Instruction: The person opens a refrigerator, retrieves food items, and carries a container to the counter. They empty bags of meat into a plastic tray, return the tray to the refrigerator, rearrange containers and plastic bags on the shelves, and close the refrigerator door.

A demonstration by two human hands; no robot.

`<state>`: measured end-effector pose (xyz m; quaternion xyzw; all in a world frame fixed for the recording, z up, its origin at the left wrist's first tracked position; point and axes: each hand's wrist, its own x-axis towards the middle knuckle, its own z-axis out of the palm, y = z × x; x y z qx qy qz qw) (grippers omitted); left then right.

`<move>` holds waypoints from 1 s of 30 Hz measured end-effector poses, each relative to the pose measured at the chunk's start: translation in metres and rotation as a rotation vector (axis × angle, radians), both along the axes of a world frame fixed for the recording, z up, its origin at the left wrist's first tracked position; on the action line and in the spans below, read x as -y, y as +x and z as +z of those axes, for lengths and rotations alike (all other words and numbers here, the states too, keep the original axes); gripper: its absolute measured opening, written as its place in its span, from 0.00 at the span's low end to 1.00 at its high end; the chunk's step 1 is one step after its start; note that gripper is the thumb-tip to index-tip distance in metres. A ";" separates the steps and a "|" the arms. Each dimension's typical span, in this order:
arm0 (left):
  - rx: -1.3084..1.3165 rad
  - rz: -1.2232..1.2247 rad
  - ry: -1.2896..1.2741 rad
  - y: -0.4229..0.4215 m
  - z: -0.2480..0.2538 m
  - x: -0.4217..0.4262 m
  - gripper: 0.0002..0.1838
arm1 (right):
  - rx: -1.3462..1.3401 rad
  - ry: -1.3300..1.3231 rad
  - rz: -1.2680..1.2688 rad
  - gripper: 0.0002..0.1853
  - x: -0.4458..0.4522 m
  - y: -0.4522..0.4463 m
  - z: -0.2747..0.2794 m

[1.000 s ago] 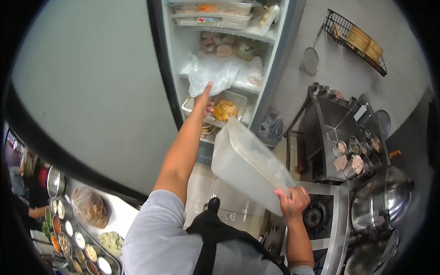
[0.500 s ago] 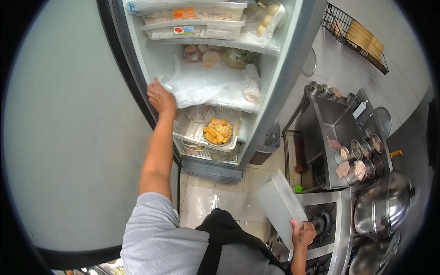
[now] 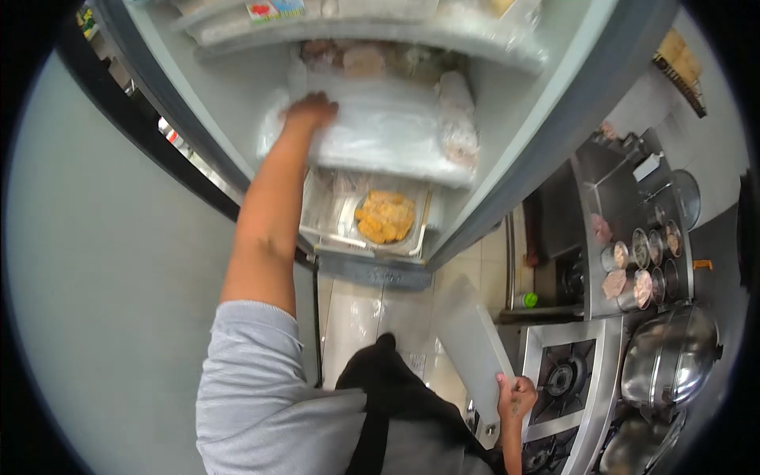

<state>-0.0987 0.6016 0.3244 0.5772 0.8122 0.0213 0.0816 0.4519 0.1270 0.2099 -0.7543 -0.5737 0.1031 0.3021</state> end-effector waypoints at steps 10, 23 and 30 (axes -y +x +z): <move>0.223 -0.316 0.732 0.154 0.035 -0.069 0.51 | 0.040 -0.070 -0.046 0.25 0.000 -0.001 -0.042; -0.027 -0.053 0.672 0.154 0.028 -0.179 0.37 | -0.150 -0.167 -0.335 0.25 0.032 -0.001 -0.057; 0.338 -0.223 1.156 0.109 0.091 -0.121 0.36 | -0.063 -0.086 -0.287 0.25 0.037 -0.004 -0.058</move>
